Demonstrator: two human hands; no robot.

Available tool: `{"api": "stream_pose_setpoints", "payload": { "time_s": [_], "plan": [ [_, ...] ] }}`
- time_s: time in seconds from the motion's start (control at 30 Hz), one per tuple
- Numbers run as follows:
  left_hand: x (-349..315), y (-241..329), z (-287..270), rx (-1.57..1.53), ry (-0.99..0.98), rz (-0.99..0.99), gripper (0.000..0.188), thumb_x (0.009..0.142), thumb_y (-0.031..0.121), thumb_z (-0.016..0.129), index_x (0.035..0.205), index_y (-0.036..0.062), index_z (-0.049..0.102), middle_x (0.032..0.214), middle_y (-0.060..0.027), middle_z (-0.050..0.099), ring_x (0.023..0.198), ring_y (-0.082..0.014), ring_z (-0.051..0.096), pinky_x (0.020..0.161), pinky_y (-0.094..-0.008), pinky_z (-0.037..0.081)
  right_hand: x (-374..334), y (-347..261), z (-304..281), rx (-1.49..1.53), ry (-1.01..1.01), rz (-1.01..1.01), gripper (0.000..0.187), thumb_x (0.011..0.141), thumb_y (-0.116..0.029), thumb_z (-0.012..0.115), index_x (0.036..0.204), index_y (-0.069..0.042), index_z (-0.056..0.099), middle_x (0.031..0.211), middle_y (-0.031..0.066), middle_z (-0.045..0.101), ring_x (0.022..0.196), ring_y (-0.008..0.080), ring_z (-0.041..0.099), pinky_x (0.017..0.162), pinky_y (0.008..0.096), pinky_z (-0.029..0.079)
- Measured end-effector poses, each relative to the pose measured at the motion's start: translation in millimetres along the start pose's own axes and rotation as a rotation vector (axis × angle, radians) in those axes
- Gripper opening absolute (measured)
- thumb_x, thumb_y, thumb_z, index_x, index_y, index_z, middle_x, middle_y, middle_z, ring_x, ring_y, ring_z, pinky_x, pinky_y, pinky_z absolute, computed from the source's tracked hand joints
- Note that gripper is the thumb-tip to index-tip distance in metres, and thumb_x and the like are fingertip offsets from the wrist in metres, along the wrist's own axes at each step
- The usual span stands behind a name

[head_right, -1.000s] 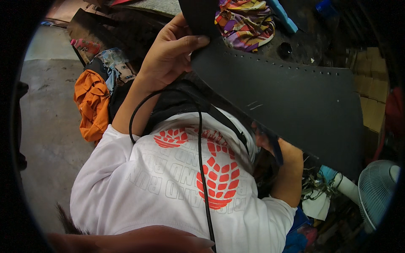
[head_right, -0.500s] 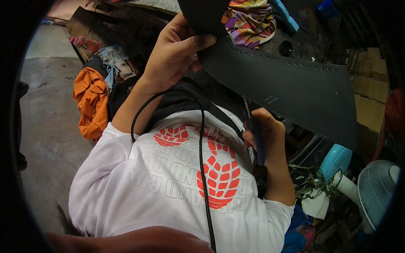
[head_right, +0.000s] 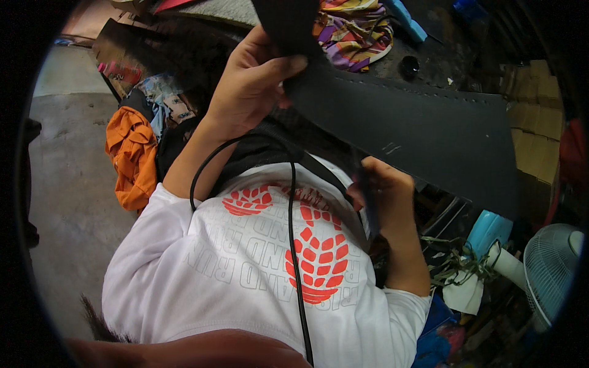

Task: The person smooths the edges of black leather pieces using a blue sanding block and trims them with scissors. They handle multiple pieces one at a time, turning them over to work different edges before placing them back on the table.

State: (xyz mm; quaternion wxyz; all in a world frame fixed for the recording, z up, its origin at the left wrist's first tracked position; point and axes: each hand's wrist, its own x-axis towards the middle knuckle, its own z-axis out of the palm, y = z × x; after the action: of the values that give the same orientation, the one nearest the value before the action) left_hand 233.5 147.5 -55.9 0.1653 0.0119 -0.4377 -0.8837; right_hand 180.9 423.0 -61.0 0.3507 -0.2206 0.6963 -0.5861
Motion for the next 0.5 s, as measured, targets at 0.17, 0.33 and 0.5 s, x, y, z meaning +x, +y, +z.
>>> {"api": "stream_pose_setpoints", "payload": {
  "time_s": [0.17,0.33,0.5],
  "plan": [
    [1,6,-8,-0.041,0.024,-0.007,0.043,0.087,0.000,0.066,0.128,0.0068,0.055,0.097,-0.0059,0.069,0.065,-0.0084,0.066,0.047,-0.0208,0.051,37,-29,-81,-0.530,0.422,-0.266,0.016,0.086,-0.010,0.069,0.095,0.003,0.063,0.075,0.0098,0.062,0.063,0.0180,0.056,0.061,0.0321,0.048],
    [3,7,-15,-0.171,0.082,-0.039,0.040,0.091,0.001,0.063,0.129,0.0075,0.054,0.100,-0.0099,0.070,0.062,-0.0103,0.068,0.051,-0.0227,0.056,94,-62,-127,-1.170,0.586,-0.230,0.029,0.079,-0.028,0.074,0.092,-0.003,0.069,0.080,0.0159,0.069,0.073,0.0321,0.066,0.070,0.0421,0.051],
    [5,23,-28,-0.096,0.075,0.026,0.038,0.093,0.003,0.060,0.131,0.0069,0.052,0.107,-0.0107,0.068,0.080,-0.0150,0.070,0.065,-0.0283,0.061,134,-93,-103,-1.315,0.541,0.071,0.031,0.085,-0.035,0.069,0.096,-0.006,0.073,0.098,0.0103,0.070,0.090,0.0270,0.068,0.081,0.0389,0.051]
  ]
}}
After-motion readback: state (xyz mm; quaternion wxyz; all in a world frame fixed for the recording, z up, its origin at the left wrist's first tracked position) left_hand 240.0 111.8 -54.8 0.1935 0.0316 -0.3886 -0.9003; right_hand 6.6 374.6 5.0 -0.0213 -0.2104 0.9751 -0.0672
